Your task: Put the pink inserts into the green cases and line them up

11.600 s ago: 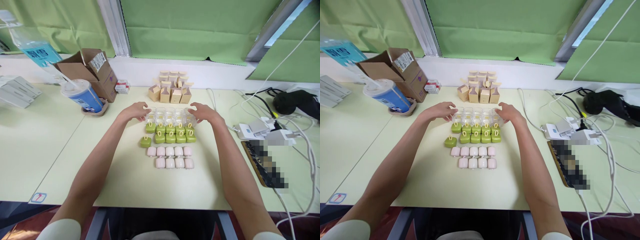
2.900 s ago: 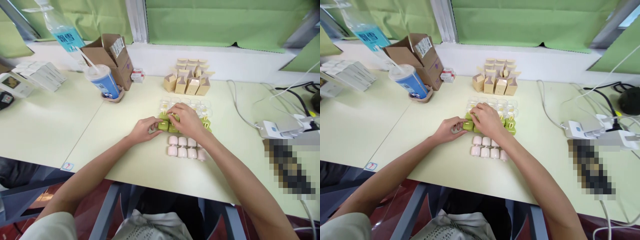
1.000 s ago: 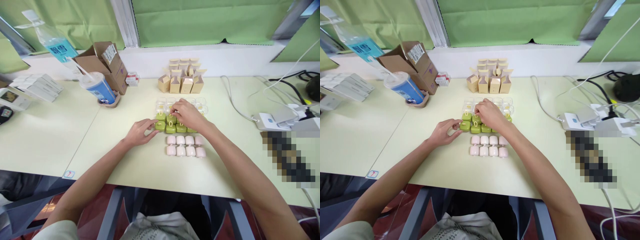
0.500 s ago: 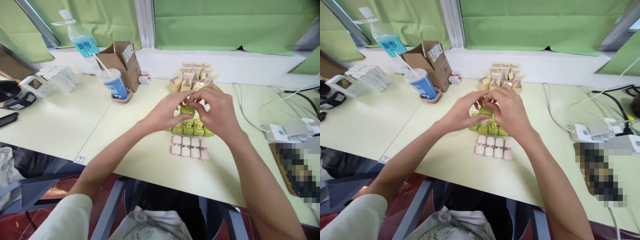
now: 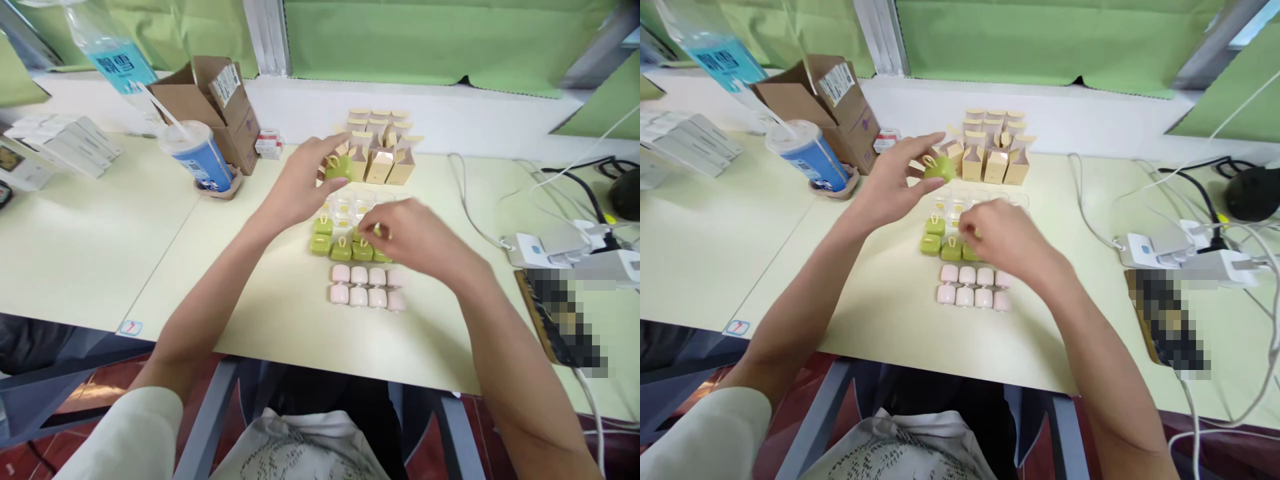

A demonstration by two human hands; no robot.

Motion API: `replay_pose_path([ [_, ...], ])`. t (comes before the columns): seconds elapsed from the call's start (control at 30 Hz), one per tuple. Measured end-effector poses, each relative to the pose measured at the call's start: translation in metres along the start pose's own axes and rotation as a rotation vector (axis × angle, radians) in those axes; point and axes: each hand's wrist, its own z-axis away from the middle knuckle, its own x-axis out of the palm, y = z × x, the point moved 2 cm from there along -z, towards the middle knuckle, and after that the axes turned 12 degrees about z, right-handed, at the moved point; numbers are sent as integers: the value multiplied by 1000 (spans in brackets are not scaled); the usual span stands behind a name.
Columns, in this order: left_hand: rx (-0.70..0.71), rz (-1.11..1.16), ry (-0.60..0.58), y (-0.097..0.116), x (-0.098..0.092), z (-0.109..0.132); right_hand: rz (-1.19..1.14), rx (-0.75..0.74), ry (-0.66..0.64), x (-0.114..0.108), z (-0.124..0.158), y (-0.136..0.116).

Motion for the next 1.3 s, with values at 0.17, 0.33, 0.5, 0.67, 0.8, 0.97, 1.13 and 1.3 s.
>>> replay_pose_path([
  [0.17,-35,94,-7,6,-7,2,241,-141,-410,31,2,-47],
  [0.33,-44,101,-33,17,-3,3,313,-184,-438,40,5,-57],
  [0.5,-71,168,-32,21,-7,1,339,-200,-442,42,9,-56],
  [0.67,-189,206,-55,15,0,2,350,-224,-390,46,6,-58],
  [0.8,-308,216,89,11,-1,0,294,-207,-302,31,6,-51],
  [0.97,-429,556,333,9,-9,-4,-116,-178,88,-3,10,-15],
  [1.13,-552,923,409,10,1,-2,-482,-132,543,-17,7,11],
  [1.3,-587,997,371,25,21,6,-555,-143,650,-14,3,6],
])
